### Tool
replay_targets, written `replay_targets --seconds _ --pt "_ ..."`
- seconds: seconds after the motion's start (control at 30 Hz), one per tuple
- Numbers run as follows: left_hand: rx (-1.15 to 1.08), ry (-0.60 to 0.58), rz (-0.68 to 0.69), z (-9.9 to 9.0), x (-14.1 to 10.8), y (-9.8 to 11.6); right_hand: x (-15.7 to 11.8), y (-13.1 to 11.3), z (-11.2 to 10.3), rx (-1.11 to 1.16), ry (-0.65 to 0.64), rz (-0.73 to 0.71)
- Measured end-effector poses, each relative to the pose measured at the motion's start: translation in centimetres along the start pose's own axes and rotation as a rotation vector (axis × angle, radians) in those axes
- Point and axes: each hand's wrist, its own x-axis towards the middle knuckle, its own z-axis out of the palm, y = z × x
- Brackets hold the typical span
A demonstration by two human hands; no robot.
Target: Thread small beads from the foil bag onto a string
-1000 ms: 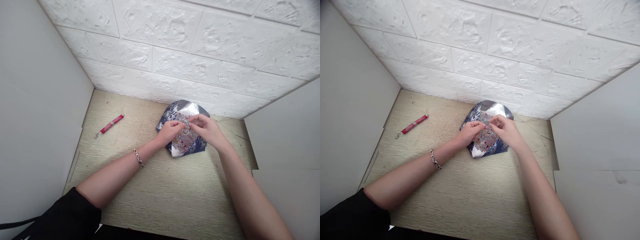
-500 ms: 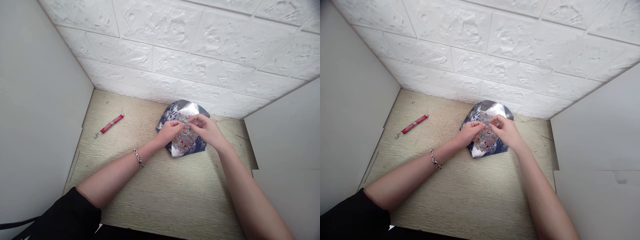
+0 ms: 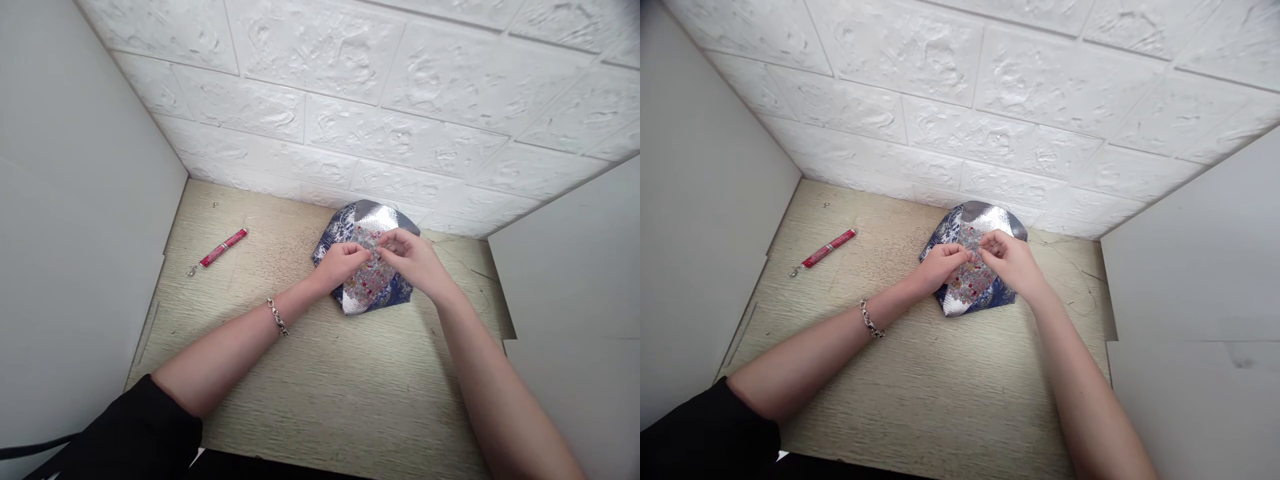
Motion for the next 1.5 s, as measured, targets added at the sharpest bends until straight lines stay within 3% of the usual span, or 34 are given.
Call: replay_targets --seconds 1.5 --pt "0.016 0.025 0.020 -0.10 0.29 -0.31 0.02 0.27 0.13 0.012 -0.012 0.008"
